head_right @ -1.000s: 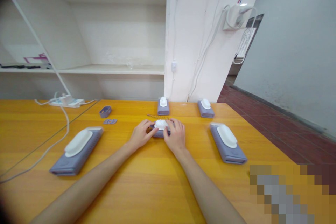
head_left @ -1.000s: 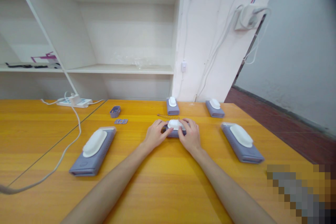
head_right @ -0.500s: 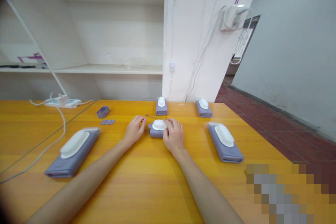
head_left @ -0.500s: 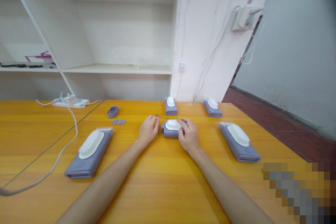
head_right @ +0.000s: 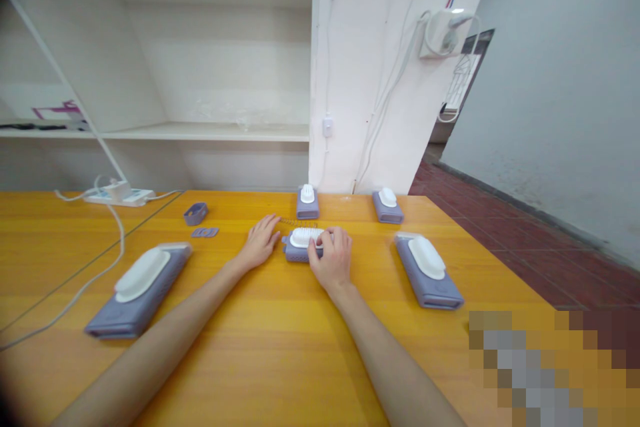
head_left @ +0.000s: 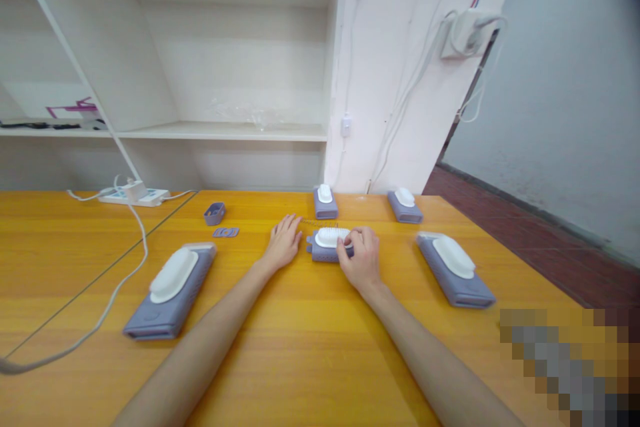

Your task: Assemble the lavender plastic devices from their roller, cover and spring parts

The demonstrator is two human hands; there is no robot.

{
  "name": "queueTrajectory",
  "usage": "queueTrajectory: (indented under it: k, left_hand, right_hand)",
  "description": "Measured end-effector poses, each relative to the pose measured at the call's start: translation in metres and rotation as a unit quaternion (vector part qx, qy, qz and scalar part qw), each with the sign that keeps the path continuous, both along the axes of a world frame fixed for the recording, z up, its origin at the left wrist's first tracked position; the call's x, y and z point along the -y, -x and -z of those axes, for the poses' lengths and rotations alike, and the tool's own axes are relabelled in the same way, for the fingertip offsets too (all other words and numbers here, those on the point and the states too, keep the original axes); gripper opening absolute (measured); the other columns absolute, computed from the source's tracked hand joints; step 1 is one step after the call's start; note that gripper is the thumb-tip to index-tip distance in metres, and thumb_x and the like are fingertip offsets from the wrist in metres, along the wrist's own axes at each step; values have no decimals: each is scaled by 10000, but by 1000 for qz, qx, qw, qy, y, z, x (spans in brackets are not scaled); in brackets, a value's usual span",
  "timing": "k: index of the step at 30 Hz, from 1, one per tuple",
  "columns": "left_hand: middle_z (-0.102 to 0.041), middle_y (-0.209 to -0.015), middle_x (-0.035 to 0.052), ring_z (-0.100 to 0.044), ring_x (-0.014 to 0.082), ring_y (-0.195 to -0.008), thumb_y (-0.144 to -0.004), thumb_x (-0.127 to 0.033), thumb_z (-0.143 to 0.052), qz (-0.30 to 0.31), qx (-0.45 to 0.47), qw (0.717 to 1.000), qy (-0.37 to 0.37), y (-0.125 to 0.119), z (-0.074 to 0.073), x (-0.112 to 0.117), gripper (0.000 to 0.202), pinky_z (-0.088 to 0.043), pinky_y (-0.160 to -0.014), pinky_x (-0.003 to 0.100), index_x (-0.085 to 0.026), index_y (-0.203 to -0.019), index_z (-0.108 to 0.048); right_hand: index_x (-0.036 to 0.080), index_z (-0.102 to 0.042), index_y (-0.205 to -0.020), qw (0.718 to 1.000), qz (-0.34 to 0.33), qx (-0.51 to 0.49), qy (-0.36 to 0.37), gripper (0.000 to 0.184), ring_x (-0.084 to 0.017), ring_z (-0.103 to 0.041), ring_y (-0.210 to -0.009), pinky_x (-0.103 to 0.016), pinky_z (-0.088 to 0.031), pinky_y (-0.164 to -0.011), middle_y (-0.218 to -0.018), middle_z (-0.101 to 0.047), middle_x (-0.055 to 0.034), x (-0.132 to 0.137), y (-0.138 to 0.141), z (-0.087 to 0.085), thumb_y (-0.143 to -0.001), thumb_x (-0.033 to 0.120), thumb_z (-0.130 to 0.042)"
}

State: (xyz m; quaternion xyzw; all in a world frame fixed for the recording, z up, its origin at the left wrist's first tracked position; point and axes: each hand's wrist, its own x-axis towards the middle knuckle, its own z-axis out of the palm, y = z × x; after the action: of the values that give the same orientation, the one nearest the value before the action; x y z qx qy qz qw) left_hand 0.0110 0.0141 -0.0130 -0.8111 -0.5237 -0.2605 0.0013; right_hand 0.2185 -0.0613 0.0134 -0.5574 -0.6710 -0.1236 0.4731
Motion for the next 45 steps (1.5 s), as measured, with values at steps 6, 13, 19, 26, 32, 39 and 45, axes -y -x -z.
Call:
queueTrajectory:
  k: [6,13,19,26,32,39,45]
  left_hand:
    - [-248,-1470,45,-181,224,-1355,-898,-253,-311,16,-51,998,18,-2,-4,2,495,-198,-1067,458,-262,-1387,-237]
    - [-190,-1491,17,-108,224,-1375,-842,-133,-304,30,-81,996,19,-5,-7,2,573,-141,-1073,513,-264,-1393,-220]
    - [-372,-1404,66,-281,204,-1304,-865,-152,-286,22,-69,997,22,-7,-10,6,503,-130,-1070,521,-245,-1359,-280]
    - [-397,-1370,84,-333,227,-1254,-857,-170,-324,10,-64,998,-11,-9,-16,10,491,-139,-1065,521,-249,-1342,-316]
    - [-349,-1405,88,-278,254,-1301,-852,-191,-349,-2,-85,996,-2,-12,-15,3,451,-134,-1049,570,-258,-1297,-379]
    - [-376,-1388,83,-267,251,-1310,-847,-216,-363,-4,-92,995,-33,-13,-17,3,321,-105,-1055,585,-230,-1140,-492]
    - [-338,-1419,88,-243,248,-1322,-793,-144,-375,12,-89,996,14,-22,-19,-6,510,-130,-1052,564,-216,-1298,-359]
  right_hand:
    - [180,-534,-581,998,2,71,2,292,-212,-443,-900,-390,-326,-811,-904,-506,-74,4,1,-3,-831,331,-522]
    - [178,-588,-580,996,-13,83,20,325,-222,-431,-950,-389,-329,-824,-968,-501,-90,5,5,-4,-839,362,-521]
    - [178,-614,-642,996,-17,87,29,279,-223,-428,-970,-392,-330,-846,-998,-509,-93,5,4,-3,-851,326,-503]
    - [184,-609,-677,996,-35,79,28,242,-229,-427,-974,-407,-339,-845,-1012,-513,-93,5,4,-3,-857,289,-486]
    - [183,-604,-695,996,-46,70,29,239,-230,-428,-979,-404,-351,-841,-1018,-507,-95,3,3,-2,-866,272,-463]
    - [175,-601,-690,995,-57,79,37,263,-232,-426,-1005,-403,-350,-863,-1053,-495,-102,1,3,-1,-874,285,-449]
    - [181,-609,-718,994,-51,89,38,244,-232,-424,-1011,-410,-341,-866,-1061,-508,-100,3,3,-3,-872,290,-453]
